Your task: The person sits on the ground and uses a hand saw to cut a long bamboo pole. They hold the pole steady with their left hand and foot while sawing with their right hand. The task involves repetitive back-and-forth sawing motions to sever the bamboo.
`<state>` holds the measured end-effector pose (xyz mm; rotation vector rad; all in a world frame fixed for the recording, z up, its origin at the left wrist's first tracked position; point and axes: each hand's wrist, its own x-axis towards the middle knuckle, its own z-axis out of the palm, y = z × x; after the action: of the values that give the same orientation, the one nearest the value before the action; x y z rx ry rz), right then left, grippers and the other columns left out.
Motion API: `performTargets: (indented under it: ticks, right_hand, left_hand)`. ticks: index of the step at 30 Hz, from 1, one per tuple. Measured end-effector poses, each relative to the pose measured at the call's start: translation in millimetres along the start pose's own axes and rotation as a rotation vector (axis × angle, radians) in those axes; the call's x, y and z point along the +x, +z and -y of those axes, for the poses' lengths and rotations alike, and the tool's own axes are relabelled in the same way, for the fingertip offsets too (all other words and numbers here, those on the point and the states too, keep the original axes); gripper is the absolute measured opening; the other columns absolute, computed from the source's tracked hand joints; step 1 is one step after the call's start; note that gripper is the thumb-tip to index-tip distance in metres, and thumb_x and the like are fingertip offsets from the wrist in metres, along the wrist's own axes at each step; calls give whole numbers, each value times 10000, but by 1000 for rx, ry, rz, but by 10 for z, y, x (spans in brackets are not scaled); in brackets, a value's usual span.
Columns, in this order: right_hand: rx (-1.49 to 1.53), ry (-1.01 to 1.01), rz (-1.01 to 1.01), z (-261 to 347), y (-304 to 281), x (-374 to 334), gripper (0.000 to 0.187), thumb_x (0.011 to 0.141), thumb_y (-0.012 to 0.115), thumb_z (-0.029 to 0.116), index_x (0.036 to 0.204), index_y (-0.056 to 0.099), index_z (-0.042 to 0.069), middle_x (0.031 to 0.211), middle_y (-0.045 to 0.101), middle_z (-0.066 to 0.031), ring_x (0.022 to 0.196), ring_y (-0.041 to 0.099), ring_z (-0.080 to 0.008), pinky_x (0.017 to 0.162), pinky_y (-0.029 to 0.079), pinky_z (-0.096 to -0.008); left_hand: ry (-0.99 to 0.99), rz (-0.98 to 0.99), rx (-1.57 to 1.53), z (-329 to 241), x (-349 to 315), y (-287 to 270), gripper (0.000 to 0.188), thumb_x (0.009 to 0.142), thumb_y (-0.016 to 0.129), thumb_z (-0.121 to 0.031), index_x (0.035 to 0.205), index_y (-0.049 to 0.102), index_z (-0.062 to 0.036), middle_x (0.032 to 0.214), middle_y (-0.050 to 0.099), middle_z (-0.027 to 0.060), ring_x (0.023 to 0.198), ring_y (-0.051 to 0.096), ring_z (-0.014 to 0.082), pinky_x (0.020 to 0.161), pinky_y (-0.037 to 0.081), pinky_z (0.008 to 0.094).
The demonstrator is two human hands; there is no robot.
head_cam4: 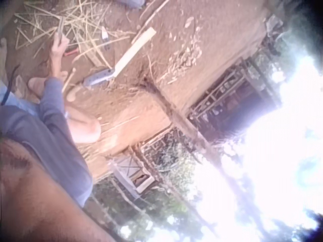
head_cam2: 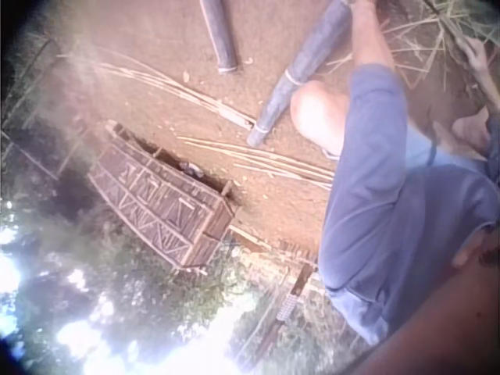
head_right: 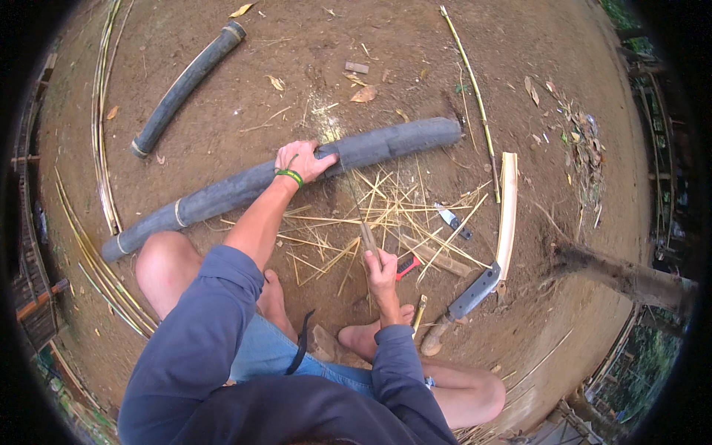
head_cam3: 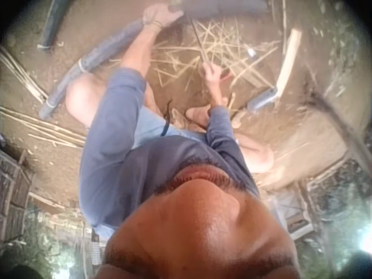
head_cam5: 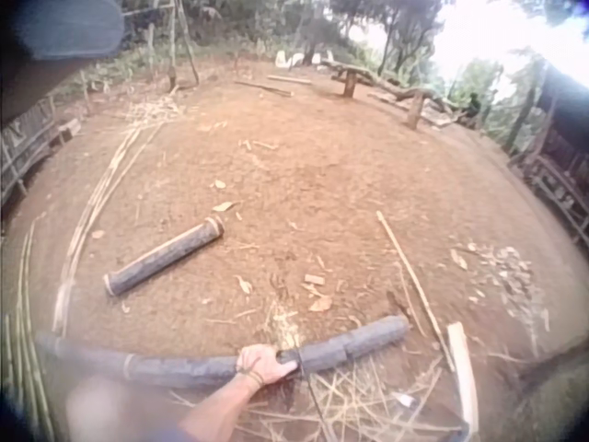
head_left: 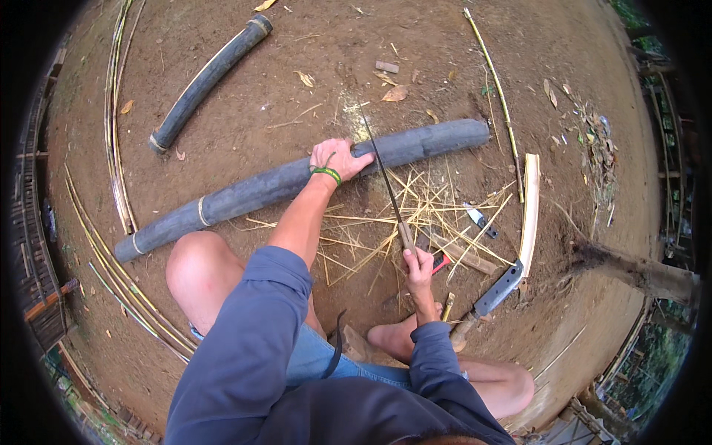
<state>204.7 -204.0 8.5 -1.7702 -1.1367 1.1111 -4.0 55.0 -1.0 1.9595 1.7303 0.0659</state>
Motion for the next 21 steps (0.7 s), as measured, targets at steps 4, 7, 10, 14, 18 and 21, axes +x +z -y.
performTargets:
  ticks: [4,7,10,14,18,21]
  right_hand:
    - [57,-48,49,252,255,514,386,977,606,274,711,557,-2,548,428,-14,531,390,-115,507,309,-343]
    - [58,-24,20,319,374,866,406,977,608,288,704,545,-5,545,424,-6,522,391,-107,495,298,-339]
    - [76,-37,21,161,310,458,389,970,608,279,703,553,2,547,439,-8,527,415,-108,501,311,-334]
    - [91,-13,57,103,87,89,367,955,601,254,693,554,1,549,454,-13,535,443,-102,508,326,-323]
    - [234,-29,7,207,442,879,371,980,615,254,720,555,-4,545,429,3,512,381,-102,488,291,-349]
    - [173,-11,34,310,460,912,375,981,607,244,709,554,-9,540,434,-9,507,394,-106,485,299,-350]
  left_hand:
    - [-14,-6,2,-17,9,9,685,736,659,-696,935,785,-53,942,751,200,952,719,355,879,552,462]
    - [-18,33,-14,-65,55,10,679,735,660,-690,926,786,-51,944,751,201,944,720,356,870,555,461]
    - [-31,14,-1,44,71,55,679,731,662,-689,927,787,-51,935,751,202,933,722,354,859,560,458]
    - [-27,17,23,25,49,20,651,730,648,-652,1015,793,-85,929,750,207,940,721,369,864,563,463]
    - [5,43,-5,-77,123,48,648,747,638,-652,1012,794,-81,932,749,209,935,719,371,871,561,467]
    - [-10,57,-6,20,126,5,645,759,632,-650,1005,793,-76,936,748,211,935,718,371,876,558,465]
